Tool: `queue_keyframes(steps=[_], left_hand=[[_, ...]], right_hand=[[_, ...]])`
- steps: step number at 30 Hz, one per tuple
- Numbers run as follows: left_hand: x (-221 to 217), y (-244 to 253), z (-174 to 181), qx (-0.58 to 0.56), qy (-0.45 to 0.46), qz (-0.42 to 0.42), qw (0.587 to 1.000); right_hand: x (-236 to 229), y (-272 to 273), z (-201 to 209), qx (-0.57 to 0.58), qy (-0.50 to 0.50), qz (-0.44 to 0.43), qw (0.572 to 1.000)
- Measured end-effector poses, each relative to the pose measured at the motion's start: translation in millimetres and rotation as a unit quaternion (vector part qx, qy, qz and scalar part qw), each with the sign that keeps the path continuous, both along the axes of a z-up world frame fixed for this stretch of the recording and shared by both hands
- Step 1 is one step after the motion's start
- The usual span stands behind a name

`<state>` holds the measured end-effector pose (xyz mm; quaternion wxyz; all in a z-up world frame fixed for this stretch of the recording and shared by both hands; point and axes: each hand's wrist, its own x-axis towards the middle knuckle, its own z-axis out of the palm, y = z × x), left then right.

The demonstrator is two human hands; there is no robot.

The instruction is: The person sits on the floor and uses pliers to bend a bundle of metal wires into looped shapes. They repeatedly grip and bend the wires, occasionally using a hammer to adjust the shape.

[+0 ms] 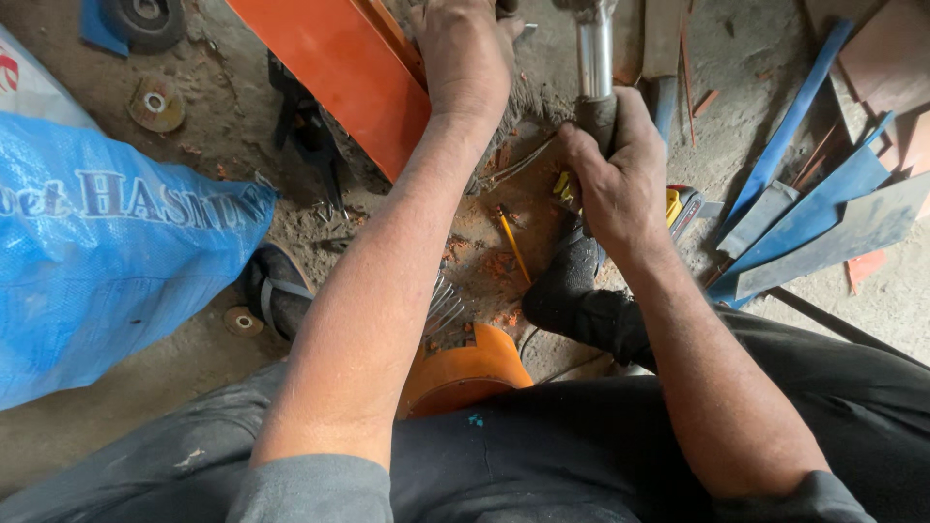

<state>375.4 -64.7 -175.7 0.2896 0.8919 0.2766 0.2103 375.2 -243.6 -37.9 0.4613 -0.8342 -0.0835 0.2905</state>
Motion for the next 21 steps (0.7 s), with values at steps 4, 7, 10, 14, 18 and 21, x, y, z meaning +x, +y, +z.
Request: queue_keyframes(steps=[4, 7, 10, 14, 18, 21], left_hand=[[0.6, -0.2, -2.0, 0.017, 0.001, -0.002, 1.0], [3.7, 1.0, -0.1, -0.02, -0.023, 0.014, 0.999], [-2.4, -1.7, -1.1, -0.019, -0.014, 0.0, 1.0], [3.4, -1.8, 0.1, 0.014, -0.057, 0.018, 0.998], [1.3, -2.3, -4.3, -0.03, -0.038, 0.007, 0.999], [-0.6, -1.7, -7.9, -0.02, -0.051, 0.014, 0.998]], right_hand=[[4.7, 5.1, -2.1, -0.037, -0.02, 0.052, 0.998], [8.5, 4.7, -2.2, -0.041, -0.041, 0.073, 0.996], [2.7, 0.6, -4.9, -0.016, -0.097, 0.072, 0.993], [3.3, 3.0, -8.2, -0.028, -0.059, 0.078, 0.995], [4.5, 3.6, -8.9, -0.056, -0.049, 0.054, 0.996], [3.5, 3.5, -11.6, -0.05, -0.075, 0.075, 0.993]])
